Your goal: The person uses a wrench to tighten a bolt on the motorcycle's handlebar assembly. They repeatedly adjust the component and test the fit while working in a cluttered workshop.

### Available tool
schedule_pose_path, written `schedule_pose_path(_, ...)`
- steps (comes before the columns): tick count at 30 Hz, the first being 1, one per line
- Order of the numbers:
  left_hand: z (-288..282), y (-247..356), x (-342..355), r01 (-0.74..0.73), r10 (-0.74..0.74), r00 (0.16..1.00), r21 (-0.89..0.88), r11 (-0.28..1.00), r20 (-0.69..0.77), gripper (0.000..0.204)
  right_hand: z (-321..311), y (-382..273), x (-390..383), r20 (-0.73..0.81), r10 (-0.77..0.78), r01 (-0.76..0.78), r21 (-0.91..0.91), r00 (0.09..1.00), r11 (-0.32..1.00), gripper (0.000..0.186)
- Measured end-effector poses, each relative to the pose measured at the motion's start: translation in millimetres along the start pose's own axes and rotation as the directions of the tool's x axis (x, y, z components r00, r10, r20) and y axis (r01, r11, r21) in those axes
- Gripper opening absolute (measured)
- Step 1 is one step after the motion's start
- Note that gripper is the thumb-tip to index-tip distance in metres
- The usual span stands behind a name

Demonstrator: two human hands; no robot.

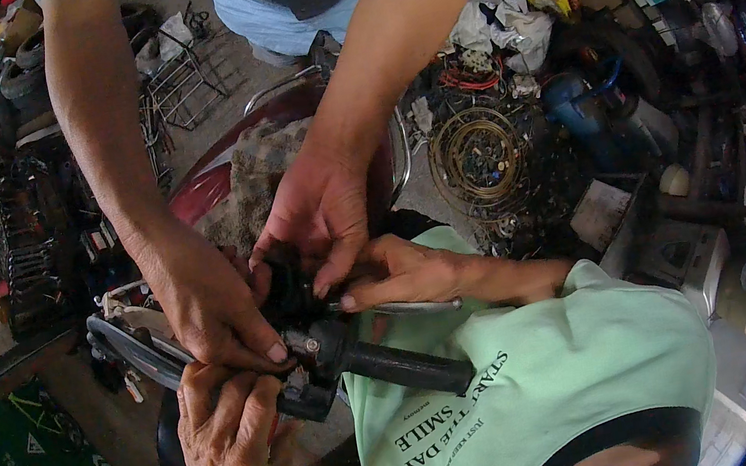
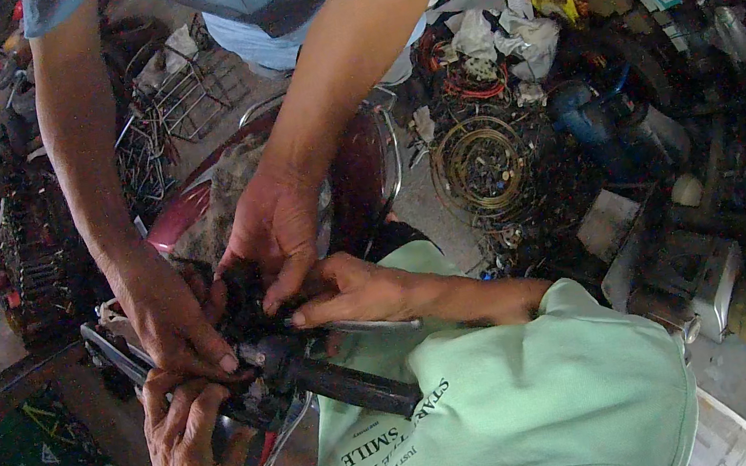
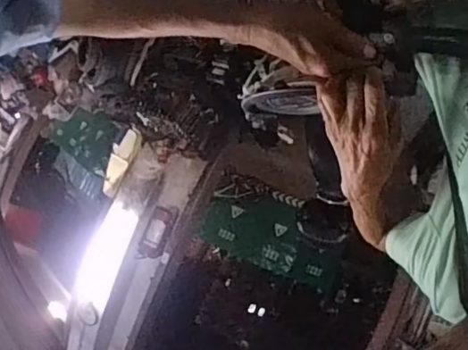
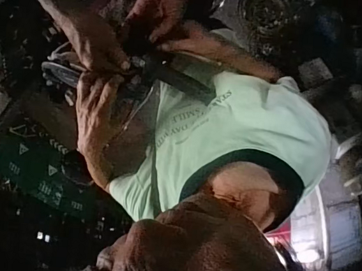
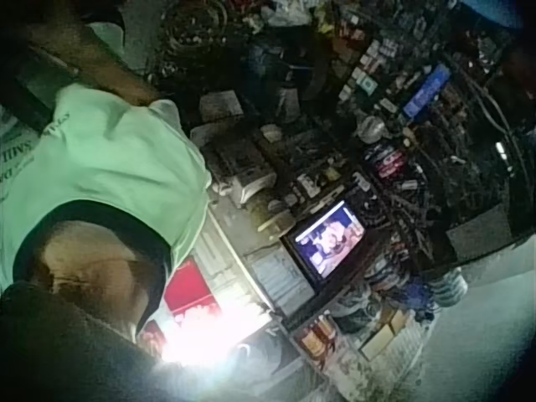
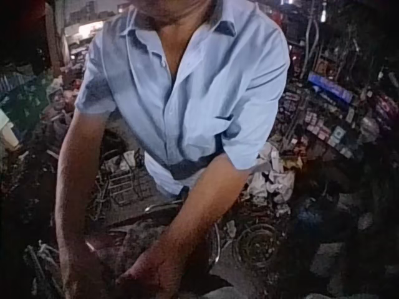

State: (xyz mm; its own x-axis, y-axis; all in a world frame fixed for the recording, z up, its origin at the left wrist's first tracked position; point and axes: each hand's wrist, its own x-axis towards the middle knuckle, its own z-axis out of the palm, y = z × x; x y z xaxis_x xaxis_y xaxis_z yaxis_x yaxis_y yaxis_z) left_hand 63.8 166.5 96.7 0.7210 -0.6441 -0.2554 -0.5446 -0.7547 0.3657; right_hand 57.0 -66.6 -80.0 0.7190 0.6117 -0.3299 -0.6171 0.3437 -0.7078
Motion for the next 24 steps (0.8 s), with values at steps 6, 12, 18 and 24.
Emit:
schedule_pose_path(6, 2.2, -5.0, -0.2, -0.016, 0.016, 1.000, 0.023, 1.000, 0.014, 0.050, -27.3, -10.3, -8.9, 0.158, 0.195, -0.217, 0.134, 0.968, 0.967, 0.040)
schedule_pose_path(12, 3.0, -4.4, -3.8, -0.007, 0.007, 1.000, 0.014, 1.000, 0.006, 0.052, -53.2, 26.8, 14.7, 0.169, 0.269, -0.298, 0.183, 0.948, 0.937, 0.041)
schedule_pose_path(18, 5.8, -5.5, -5.2, 0.004, -0.005, 1.000, 0.045, 0.999, 0.016, 0.050, -60.6, 54.0, 34.1, 0.250, 0.079, -0.014, -0.251, 0.965, 0.968, 0.036)
schedule_pose_path(24, 7.8, 1.1, -10.3, 0.072, -0.074, 0.997, 0.086, 0.994, 0.019, 0.051, -30.4, 64.3, 53.7, 0.223, -0.060, 0.058, 0.018, 0.973, 0.998, 0.028)
